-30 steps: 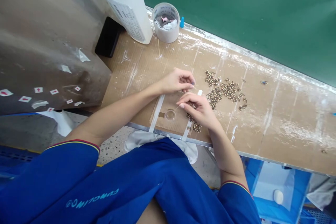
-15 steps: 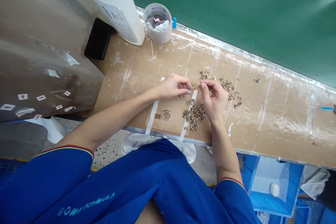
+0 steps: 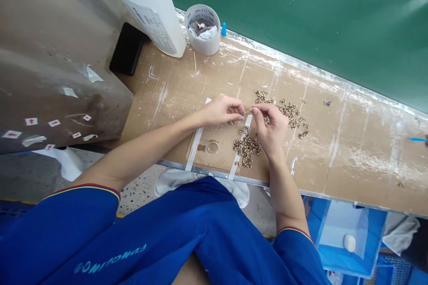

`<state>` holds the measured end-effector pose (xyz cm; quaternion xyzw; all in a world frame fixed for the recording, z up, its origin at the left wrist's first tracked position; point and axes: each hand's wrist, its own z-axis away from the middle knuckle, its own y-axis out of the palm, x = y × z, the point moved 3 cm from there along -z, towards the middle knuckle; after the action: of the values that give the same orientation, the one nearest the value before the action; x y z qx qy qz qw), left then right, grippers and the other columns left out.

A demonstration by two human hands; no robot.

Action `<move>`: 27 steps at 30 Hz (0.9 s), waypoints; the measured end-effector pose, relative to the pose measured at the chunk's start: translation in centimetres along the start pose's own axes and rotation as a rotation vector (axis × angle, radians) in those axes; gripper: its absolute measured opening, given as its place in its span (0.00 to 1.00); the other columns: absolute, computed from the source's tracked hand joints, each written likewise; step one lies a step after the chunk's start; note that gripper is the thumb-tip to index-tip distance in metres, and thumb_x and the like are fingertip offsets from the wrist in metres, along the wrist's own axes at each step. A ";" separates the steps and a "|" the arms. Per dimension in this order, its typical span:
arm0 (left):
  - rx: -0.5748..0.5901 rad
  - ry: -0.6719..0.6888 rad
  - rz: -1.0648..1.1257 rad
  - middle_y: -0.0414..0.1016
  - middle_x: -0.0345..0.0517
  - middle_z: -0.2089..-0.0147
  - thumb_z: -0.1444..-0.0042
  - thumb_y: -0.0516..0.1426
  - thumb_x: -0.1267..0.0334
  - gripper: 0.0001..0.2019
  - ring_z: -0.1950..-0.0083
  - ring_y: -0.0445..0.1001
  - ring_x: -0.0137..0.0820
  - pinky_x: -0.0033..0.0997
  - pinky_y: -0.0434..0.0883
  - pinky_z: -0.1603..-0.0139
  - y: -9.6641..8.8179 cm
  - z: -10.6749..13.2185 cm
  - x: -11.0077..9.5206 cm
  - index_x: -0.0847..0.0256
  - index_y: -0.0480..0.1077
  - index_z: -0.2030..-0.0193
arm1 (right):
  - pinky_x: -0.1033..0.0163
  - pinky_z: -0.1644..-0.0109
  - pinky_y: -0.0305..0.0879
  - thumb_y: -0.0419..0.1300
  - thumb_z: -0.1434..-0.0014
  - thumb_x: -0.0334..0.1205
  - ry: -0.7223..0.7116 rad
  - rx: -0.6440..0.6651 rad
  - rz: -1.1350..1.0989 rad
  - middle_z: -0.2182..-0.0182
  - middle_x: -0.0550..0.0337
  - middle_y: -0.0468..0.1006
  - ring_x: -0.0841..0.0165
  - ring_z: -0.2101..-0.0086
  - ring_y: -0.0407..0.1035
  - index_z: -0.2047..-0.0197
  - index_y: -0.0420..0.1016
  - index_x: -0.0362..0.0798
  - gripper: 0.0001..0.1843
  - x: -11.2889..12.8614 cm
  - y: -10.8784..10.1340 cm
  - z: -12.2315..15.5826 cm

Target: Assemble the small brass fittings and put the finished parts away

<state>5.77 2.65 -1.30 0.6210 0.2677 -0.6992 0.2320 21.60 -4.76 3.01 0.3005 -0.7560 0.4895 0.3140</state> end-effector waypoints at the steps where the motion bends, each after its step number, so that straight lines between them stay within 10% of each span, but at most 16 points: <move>1: 0.004 0.005 0.000 0.78 0.42 0.71 0.40 0.61 0.76 0.03 0.72 0.78 0.24 0.23 0.74 0.68 0.0 0.0 0.0 0.67 0.73 0.64 | 0.59 0.62 0.72 0.63 0.33 0.48 0.002 0.004 0.001 0.68 0.59 0.83 0.67 0.68 0.78 0.62 0.80 0.50 0.11 0.0 0.0 0.0; 27: 0.022 0.043 0.008 0.78 0.40 0.71 0.44 0.60 0.77 0.05 0.71 0.77 0.23 0.21 0.72 0.67 -0.2 0.1 -0.2 0.65 0.74 0.65 | 0.59 0.61 0.73 0.60 0.31 0.42 -0.210 0.065 0.102 0.68 0.60 0.83 0.66 0.67 0.77 0.65 0.76 0.53 0.10 1.9 -0.2 -0.1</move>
<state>5.59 2.76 -1.06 0.6396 0.2623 -0.6876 0.2220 20.57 -5.04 4.59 0.3212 -0.7827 0.4950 0.1978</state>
